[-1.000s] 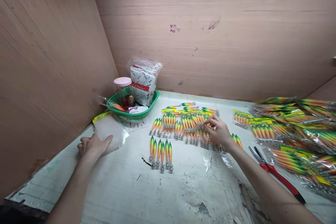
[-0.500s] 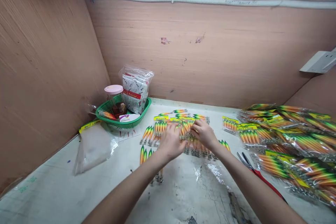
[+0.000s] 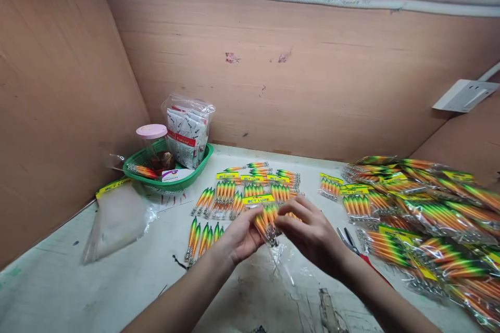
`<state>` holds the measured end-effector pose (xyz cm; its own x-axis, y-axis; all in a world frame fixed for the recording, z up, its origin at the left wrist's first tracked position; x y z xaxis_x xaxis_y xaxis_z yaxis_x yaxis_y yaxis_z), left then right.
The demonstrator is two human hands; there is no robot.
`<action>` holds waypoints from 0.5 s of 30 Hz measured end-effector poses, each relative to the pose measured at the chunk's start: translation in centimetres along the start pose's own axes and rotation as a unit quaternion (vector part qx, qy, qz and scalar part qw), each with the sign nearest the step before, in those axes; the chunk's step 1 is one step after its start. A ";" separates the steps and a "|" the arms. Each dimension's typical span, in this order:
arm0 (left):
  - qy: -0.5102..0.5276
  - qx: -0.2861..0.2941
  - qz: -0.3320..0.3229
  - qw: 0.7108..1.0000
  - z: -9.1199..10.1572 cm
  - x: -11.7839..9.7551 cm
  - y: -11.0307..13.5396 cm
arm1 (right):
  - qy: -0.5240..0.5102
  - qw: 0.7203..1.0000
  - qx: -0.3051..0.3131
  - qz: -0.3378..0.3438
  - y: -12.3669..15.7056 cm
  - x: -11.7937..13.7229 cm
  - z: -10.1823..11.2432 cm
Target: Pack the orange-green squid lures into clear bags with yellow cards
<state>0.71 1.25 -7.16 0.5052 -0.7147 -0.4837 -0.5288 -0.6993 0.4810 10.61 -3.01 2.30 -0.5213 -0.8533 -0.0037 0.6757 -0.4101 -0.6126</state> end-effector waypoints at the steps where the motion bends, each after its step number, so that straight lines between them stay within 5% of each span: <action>1: 0.022 0.000 -0.003 1.000 0.1 0.6 0.5 | -0.008 1.000 -0.010 -0.013 0.7 0.9 0.3; 6: 0.127 -0.011 -0.015 0.992 0.5 3.2 3.0 | 0.037 0.981 -0.132 -0.136 4.6 4.3 1.8; 10: 0.167 -0.030 -0.030 0.985 0.5 4.4 4.1 | 0.097 0.970 -0.132 -0.177 6.2 6.5 1.3; 15: 0.203 -0.049 -0.033 0.977 0.9 5.8 4.4 | 0.039 0.965 -0.115 -0.233 7.1 7.3 0.0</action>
<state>0.71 -5.96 -8.51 0.7755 -0.6008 -0.1942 -0.4293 -0.7273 0.5355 11.56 -12.15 -2.05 -0.7840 -0.5634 0.2606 0.2299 -0.6535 -0.7212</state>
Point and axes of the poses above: each hand's wrist, its own y-axis away from the middle knuckle, its own z-axis out of the back of the hand, x = y × z, the point moved 6 cm from there along -y, towards the middle knuckle, and after that the axes turned 7 degrees about z, right-handed, at the moved point
